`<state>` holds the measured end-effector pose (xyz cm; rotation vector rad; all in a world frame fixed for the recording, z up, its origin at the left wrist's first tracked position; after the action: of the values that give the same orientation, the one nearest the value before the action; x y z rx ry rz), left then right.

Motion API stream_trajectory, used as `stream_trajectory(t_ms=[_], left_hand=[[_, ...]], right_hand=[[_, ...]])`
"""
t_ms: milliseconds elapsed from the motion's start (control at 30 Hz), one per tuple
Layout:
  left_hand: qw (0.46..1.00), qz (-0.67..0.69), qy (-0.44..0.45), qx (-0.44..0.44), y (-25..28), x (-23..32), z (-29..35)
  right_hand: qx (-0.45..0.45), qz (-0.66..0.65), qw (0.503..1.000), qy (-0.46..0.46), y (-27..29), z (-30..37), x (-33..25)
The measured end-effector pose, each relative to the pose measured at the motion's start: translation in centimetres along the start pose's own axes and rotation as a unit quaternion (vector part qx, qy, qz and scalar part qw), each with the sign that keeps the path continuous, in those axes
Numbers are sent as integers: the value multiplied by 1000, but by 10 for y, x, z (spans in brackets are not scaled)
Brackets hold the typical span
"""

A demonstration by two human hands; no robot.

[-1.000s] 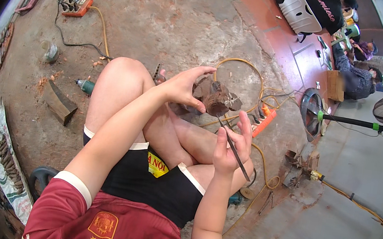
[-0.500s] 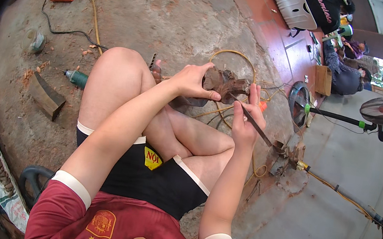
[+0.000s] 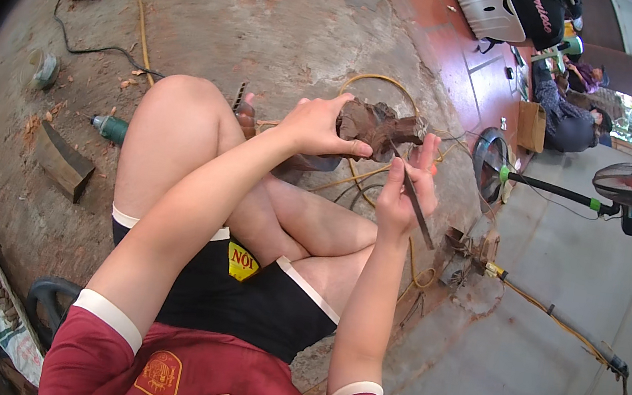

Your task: The person sits on the floor and carves a piece of wood using a chisel. They hold the wood in their left hand and use the chisel in their right hand to shape the wood, occasionally rotating it to work on different sides.

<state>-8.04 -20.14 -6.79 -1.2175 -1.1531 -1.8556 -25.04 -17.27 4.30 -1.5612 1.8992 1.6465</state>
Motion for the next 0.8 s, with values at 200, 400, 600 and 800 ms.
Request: stream_trajectory(t_ms=[200,400,600,800], left_hand=[[998,47,14,37,4,-10,-13],[999,34,33,9,0,-7,-13],[998,44,32,0,0,-4,-11],[998,52,29,0,-1,-5,-10]], right_hand=[[-36,104,993,31,-6,-7,2],[-32,182,980,74,3,-35,-13],[-85,218,971,41,7,-46,-11],[-131,229,963,51,9,-51,-20]])
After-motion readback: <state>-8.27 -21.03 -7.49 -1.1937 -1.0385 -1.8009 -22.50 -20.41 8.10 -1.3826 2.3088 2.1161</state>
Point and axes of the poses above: each hand's wrist, its own z-axis away from the middle knuckle, its own y-axis out of the back of the hand, x = y × z, the point moved 6 cm from there along -z, towards the middle knuckle, and after that the axes turned 15 degrees about -x, right-handed, at the moved point
